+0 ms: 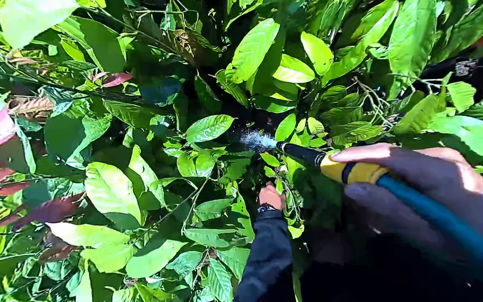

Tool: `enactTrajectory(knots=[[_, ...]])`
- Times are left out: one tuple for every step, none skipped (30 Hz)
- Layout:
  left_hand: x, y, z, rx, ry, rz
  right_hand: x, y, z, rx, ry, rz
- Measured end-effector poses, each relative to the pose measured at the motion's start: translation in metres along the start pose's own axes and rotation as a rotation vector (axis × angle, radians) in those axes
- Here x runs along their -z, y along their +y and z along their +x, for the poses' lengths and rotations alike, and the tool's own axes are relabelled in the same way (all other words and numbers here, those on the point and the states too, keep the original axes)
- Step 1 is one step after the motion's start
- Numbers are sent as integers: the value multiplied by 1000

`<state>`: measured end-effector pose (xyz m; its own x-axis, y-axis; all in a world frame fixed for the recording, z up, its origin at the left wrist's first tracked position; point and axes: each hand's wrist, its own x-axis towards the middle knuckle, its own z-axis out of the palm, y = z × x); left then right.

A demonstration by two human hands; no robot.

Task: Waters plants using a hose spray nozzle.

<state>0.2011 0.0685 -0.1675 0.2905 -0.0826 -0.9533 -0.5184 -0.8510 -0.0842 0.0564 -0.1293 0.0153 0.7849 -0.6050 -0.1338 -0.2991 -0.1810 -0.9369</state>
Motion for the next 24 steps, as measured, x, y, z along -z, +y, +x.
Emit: enactTrajectory(knots=[[1,2,0,0,-2,-1,1,2,0,12,32,17],[1,4,0,1,0,5,3,4,-1,24,44,35],[0,5,0,1,4,19,6,6,-1,31,35,43],[-1,4,0,2,8,33,10,8,-2,22,18,29],[-1,4,0,1,9,42,13,9,-2,0,6,1],[1,3,0,-1,12,48,15,9,-1,-21,15,-39],[5,4,-1,-5,10,52,17,10,-1,-31,40,-66],[8,3,-2,-7,0,58,17,12,-2,-28,81,-64],[7,1,-4,-11,-10,65,16,15,-7,-24,107,-34],[3,-3,-3,-18,-10,71,17,18,-16,-34,114,5],[-1,-7,-1,-29,4,62,18,19,-23,-67,103,27],[-3,-12,3,-41,28,40,22,20,-26,-104,66,19],[-4,-16,6,-51,61,10,26,19,-25,-137,36,-6],[-1,-18,8,-59,98,-23,29,17,-21,-158,21,-35],[6,-18,9,-69,131,-50,31,14,-15,-151,29,-59],[17,-17,8,-83,161,-72,31,13,-9,-119,37,-56],[26,-16,7,-109,215,-92,31,14,-5,-70,51,-14],[36,-15,6,-135,272,-118,31,16,-3,-28,51,27],[46,-15,6,-164,329,-165,32,17,-2,-14,38,52],[55,-14,7,-189,374,-248,34,15,-1,-47,17,39],[65,-13,8,-213,418,-370,36,8,1,-111,-16,-13],[74,-11,8,-238,473,-528,38,4,3,-167,-44,-62],[82,-6,6,-266,532,-719,39,3,4,-194,-37,-77],[93,1,-3,-292,567,-921,37,5,1,-191,6,-62]])
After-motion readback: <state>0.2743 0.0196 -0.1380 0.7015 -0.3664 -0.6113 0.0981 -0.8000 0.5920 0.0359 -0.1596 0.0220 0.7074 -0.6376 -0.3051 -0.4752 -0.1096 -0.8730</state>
